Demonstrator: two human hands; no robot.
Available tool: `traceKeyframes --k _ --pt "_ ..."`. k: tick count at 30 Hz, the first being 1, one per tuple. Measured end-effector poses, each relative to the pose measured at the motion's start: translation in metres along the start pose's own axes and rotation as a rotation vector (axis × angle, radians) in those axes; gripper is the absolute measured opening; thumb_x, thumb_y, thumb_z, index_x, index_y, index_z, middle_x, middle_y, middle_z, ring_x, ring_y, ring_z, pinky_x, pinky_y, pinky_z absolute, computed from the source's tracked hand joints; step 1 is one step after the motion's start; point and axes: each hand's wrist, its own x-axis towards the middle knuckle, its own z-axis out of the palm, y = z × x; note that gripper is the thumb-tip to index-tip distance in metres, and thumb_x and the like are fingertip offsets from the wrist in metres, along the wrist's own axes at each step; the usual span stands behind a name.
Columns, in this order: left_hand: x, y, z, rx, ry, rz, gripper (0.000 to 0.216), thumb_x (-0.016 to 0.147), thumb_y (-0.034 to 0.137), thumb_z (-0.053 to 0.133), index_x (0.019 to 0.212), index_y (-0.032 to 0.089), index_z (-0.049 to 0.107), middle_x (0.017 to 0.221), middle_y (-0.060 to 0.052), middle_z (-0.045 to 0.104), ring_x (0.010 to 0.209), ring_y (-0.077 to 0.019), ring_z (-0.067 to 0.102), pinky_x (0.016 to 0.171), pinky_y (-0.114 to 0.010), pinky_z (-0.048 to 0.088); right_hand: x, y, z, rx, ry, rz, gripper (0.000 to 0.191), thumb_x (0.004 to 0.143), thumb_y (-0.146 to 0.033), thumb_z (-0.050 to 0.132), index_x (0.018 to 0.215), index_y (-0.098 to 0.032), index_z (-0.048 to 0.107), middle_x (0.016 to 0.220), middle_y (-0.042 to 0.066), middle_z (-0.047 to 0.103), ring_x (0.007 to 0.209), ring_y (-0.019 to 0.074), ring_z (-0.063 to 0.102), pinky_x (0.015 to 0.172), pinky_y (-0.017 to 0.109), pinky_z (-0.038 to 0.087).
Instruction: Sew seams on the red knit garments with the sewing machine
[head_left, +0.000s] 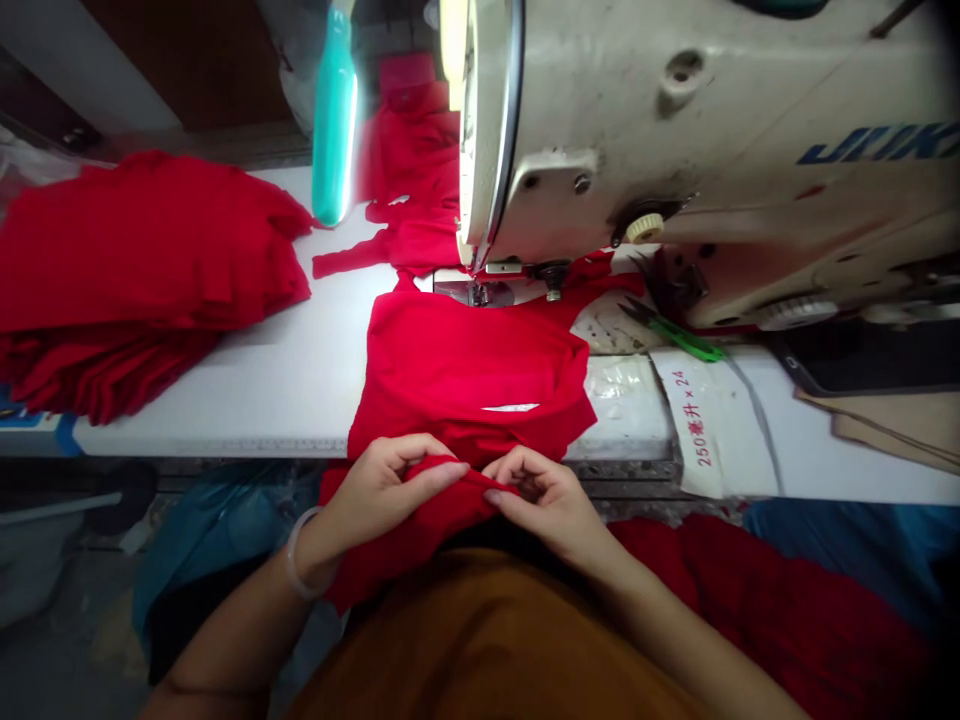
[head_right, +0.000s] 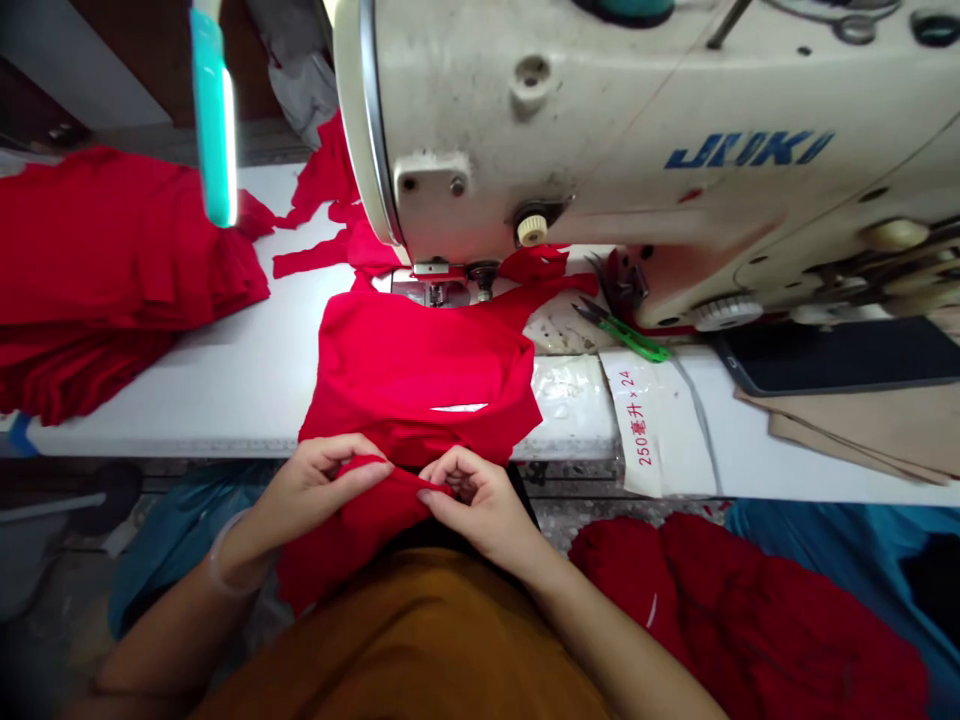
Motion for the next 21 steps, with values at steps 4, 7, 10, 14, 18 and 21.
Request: traceKeyframes --k 4,7,10,14,18,21 --pt "-0.002 -0.005 -0.014 -0.025 0.291 0.025 0.026 0.085 0.043 0.072 0.082 0.018 0.073 0.078 -0.002 0.070 0.070 -0.0129 0.060 0.066 -0.021 0.048 0.006 -0.017 0.003 0.064 0.080 0.028 0.036 0.072 -0.044 0.082 0.076 -0.020 0.056 0.077 0.001 0.064 0.065 0.0102 0.054 0.060 0.022 0.046" --pt "-0.006 -0.011 -0.022 0.019 0.366 0.030 0.027 0.082 0.044 0.076 0.083 0.018 0.074 0.077 -0.002 0.070 0.071 -0.0139 0.061 0.065 -0.022 0.049 0.012 -0.023 0.007 0.096 0.160 -0.066 0.034 0.073 -0.043 0.082 0.076 -0.020 0.056 0.078 0.001 0.064 0.065 0.0098 0.054 0.058 0.021 0.045" --pt "-0.012 -0.019 -0.026 0.044 0.356 0.014 0.030 0.086 0.047 0.070 0.087 0.017 0.075 0.083 -0.004 0.072 0.077 -0.0157 0.064 0.071 -0.022 0.051 0.016 -0.023 0.008 0.088 0.215 -0.108 0.032 0.078 -0.045 0.078 0.079 -0.020 0.059 0.076 0.001 0.064 0.064 0.0099 0.053 0.057 0.020 0.044" --pt "-0.022 -0.030 -0.031 0.018 0.328 -0.022 0.034 0.096 0.047 0.058 0.106 0.019 0.074 0.098 -0.005 0.075 0.092 -0.0186 0.068 0.081 -0.024 0.053 0.018 -0.028 0.007 0.066 0.191 -0.158 0.025 0.084 -0.040 0.073 0.083 -0.020 0.059 0.083 0.003 0.067 0.069 0.0104 0.059 0.061 0.020 0.048" --pt "-0.026 -0.003 -0.063 0.282 0.212 0.081 0.029 0.096 0.043 0.057 0.098 0.021 0.076 0.096 -0.004 0.077 0.086 -0.0184 0.071 0.078 -0.023 0.055 0.017 -0.050 0.017 -0.164 -0.154 -0.392 0.014 0.092 -0.017 0.058 0.104 -0.020 0.065 0.088 0.002 0.070 0.075 0.0091 0.066 0.067 0.017 0.053" --pt "-0.006 0.048 -0.099 0.614 0.153 0.342 0.015 0.091 0.033 0.066 0.088 0.023 0.075 0.083 0.000 0.075 0.072 -0.0146 0.067 0.066 -0.021 0.052 0.025 -0.070 0.024 -0.538 -0.406 -0.787 0.026 0.096 -0.008 0.048 0.117 -0.011 0.063 0.109 0.011 0.072 0.100 0.0140 0.069 0.087 0.021 0.055"
